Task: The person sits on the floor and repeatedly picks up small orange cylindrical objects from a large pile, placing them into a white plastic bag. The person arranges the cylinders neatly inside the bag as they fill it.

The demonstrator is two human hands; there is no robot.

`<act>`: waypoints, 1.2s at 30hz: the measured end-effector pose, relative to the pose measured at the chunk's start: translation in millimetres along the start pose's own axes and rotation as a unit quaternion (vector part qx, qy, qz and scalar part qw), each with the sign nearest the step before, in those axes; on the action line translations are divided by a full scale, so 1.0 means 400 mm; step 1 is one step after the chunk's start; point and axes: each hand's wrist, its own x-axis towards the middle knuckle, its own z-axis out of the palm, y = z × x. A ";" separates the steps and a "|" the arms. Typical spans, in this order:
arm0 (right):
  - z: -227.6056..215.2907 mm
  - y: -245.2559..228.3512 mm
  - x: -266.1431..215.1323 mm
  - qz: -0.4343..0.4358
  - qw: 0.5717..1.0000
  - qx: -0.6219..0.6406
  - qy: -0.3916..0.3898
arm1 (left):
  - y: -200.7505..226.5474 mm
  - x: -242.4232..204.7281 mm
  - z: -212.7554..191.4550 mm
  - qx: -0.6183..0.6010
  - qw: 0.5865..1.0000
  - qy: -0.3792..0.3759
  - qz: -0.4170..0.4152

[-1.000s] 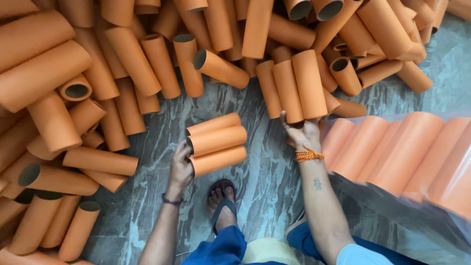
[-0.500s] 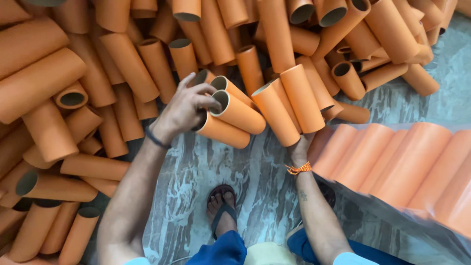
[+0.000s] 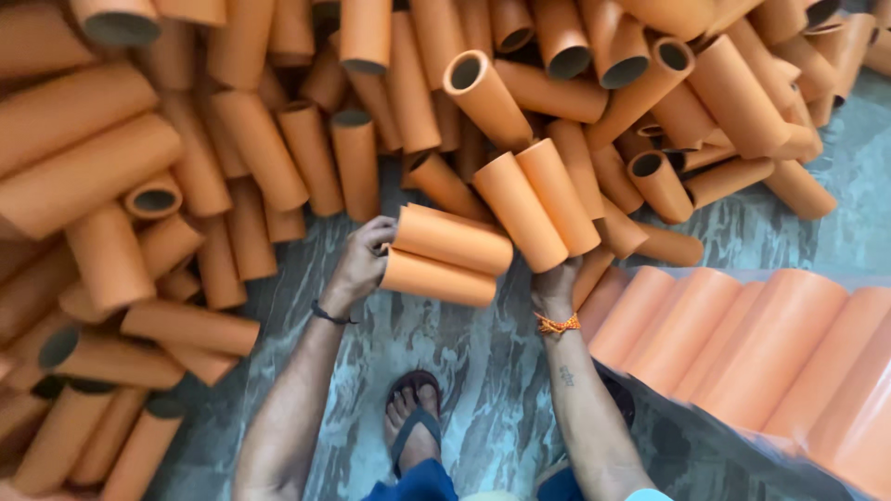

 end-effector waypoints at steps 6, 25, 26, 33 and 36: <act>-0.084 0.027 -0.051 0.073 0.989 0.122 0.046 | -0.150 -0.105 0.032 -0.325 0.938 0.060 -0.101; 0.113 -0.532 -0.479 -0.182 0.568 -0.672 -0.438 | 0.326 -0.418 0.040 0.512 0.856 0.000 -0.064; 0.092 -0.534 -0.514 -0.198 0.544 -0.682 -0.447 | 0.318 -0.428 0.055 0.516 0.853 -0.010 -0.080; 0.000 -0.477 -0.576 -0.243 0.498 -0.692 -0.463 | 0.221 -0.468 0.093 0.555 0.829 -0.007 -0.070; -0.016 -0.582 -0.591 -0.170 0.561 -0.677 -0.445 | 0.280 -0.459 0.081 0.515 0.852 -0.029 -0.083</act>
